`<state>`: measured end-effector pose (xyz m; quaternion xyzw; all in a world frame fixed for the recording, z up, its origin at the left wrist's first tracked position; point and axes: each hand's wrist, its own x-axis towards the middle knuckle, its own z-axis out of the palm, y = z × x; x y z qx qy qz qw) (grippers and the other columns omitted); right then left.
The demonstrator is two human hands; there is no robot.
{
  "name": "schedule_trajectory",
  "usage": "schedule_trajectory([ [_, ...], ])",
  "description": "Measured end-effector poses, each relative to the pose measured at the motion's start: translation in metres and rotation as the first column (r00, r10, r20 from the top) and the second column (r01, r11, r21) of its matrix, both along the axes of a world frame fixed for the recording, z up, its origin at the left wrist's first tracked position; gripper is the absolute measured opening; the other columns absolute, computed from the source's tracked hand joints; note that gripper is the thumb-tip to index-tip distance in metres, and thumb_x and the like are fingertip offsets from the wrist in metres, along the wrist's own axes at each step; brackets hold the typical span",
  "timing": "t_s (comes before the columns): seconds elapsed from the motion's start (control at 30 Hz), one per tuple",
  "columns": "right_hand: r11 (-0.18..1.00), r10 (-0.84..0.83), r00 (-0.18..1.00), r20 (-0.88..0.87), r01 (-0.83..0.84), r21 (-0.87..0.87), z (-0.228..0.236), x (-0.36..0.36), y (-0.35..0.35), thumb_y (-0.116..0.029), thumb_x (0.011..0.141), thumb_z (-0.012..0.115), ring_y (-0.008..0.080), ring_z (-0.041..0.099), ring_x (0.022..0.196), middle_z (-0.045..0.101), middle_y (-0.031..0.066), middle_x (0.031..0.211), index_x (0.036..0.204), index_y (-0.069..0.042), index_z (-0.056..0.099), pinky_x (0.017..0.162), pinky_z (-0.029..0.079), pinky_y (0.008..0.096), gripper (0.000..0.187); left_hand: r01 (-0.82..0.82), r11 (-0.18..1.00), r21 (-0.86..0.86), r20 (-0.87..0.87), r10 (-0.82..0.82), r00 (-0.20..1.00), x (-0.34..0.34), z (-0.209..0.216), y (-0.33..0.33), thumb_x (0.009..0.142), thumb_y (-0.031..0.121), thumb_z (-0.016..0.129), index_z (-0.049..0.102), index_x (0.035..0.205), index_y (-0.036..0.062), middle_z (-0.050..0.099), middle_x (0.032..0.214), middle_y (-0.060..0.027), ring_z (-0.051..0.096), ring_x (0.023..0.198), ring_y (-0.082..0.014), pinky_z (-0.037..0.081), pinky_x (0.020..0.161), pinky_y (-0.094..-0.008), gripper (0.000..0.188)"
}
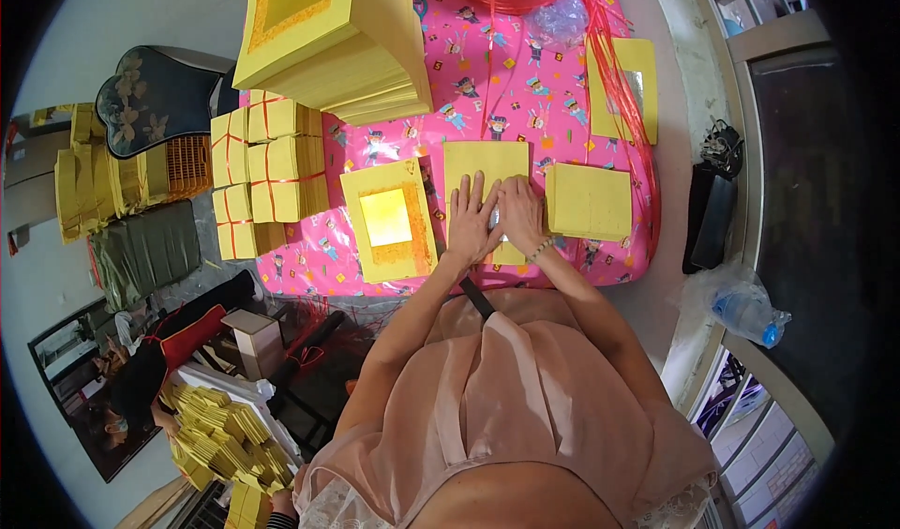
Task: Tying bundles of yellow paper with red string.
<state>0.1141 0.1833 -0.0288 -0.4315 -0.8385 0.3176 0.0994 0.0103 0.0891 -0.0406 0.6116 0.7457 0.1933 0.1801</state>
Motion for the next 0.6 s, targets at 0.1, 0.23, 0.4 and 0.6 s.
schedule_trajectory([
  [0.1,0.996,0.045,0.997,-0.055,-0.041,0.08,-0.008,0.007,-0.006,-0.009,0.086,0.055,0.0363,0.051,0.092,0.05,0.0179,0.092,0.095,-0.001,0.05,0.079,0.043,0.0468,0.013,0.008,0.999,-0.039,-0.008,-0.009,1.0,0.001,0.002,-0.001,0.078,0.046,0.061,0.026,0.151,0.018,0.014,0.157,-0.0209,0.01,0.143,-0.0455,0.013,0.113,-0.058,0.086],
  [0.23,0.997,0.042,0.998,-0.046,-0.039,0.071,-0.015,0.008,-0.01,-0.008,0.085,0.055,0.0354,0.05,0.093,0.05,0.0168,0.092,0.095,-0.002,0.05,0.081,0.042,0.0458,0.013,0.01,0.999,-0.045,-0.007,-0.01,1.0,0.001,0.002,-0.001,0.078,0.045,0.061,0.025,0.151,0.0183,0.014,0.157,-0.0211,0.011,0.143,-0.0456,0.013,0.113,-0.0578,0.086],
  [0.4,0.993,0.031,0.997,-0.066,-0.023,0.114,-0.017,0.007,-0.01,-0.007,0.085,0.056,0.0343,0.05,0.092,0.05,0.0159,0.094,0.095,-0.003,0.05,0.078,0.041,0.0458,0.012,0.008,0.999,-0.036,-0.034,-0.009,0.999,0.001,0.0,-0.002,0.076,0.046,0.061,0.025,0.151,0.0159,0.016,0.156,-0.0229,0.012,0.143,-0.0444,0.013,0.114,-0.0565,0.088],
  [0.6,0.991,0.054,0.998,-0.03,-0.049,0.128,-0.016,0.008,-0.005,-0.009,0.085,0.057,0.0337,0.051,0.091,0.049,0.0156,0.093,0.095,-0.005,0.05,0.076,0.041,0.0457,0.012,-0.015,0.999,-0.033,-0.073,0.013,0.997,-0.011,0.003,-0.018,0.08,0.054,0.058,0.024,0.15,0.0055,0.019,0.153,-0.0273,0.015,0.143,-0.0438,0.014,0.115,-0.0521,0.092],
])
